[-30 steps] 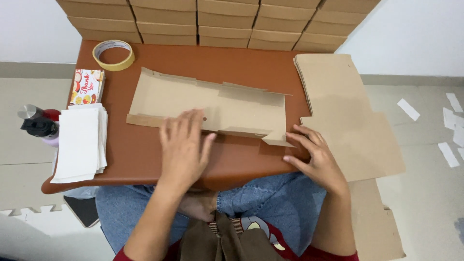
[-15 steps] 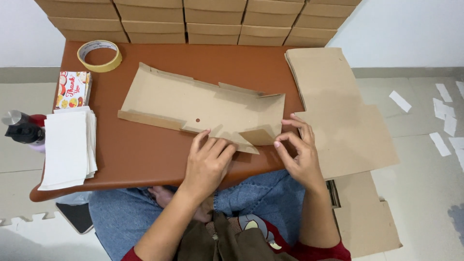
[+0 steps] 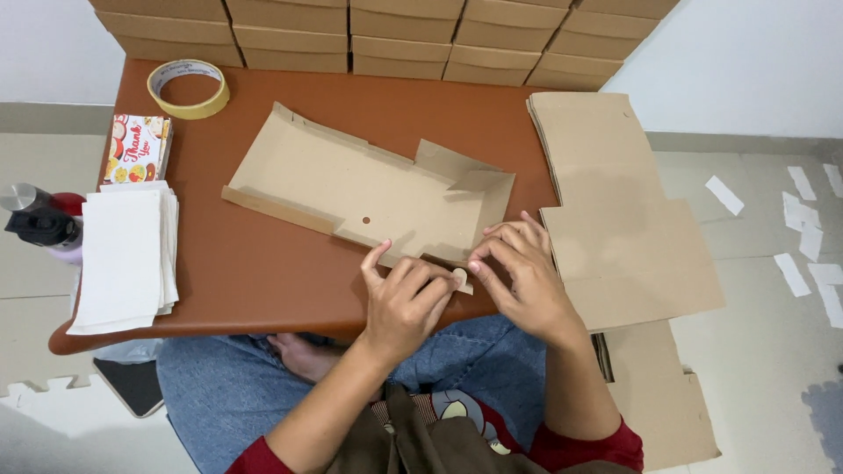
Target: Assembling a small cardboard box from a flat sheet by folding along pre-scored lines and tucking in tabs, then placing the finished box onto a stack.
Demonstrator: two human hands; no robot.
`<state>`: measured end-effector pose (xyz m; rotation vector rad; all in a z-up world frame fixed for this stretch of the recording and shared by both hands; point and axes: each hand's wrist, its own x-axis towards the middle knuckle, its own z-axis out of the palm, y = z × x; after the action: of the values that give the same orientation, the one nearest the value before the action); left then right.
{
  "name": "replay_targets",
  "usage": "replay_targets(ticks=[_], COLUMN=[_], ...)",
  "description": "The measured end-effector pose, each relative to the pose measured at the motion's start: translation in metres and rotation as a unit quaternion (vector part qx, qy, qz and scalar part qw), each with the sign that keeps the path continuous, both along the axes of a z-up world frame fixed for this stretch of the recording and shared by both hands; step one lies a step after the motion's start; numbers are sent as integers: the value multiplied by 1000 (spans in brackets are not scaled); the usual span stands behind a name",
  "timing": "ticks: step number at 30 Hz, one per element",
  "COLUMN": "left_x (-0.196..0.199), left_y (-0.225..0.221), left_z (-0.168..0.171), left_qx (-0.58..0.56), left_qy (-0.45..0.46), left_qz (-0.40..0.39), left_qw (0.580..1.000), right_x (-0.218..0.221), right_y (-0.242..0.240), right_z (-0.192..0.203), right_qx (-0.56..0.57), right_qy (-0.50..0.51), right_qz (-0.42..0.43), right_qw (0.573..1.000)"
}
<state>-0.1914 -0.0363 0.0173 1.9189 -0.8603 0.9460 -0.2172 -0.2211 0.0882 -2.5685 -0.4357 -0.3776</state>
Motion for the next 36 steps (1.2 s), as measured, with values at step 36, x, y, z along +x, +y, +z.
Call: replay_targets(ticks=[36], left_x=[-3], left_y=[18], left_z=[16], left_qx=[74], left_qy=[106], left_qz=[-130], left_qw=[983], right_x=[42], right_y=[2], right_z=[54], right_qx=[-186], right_qy=[291], right_qz=[155], right_qw=[926])
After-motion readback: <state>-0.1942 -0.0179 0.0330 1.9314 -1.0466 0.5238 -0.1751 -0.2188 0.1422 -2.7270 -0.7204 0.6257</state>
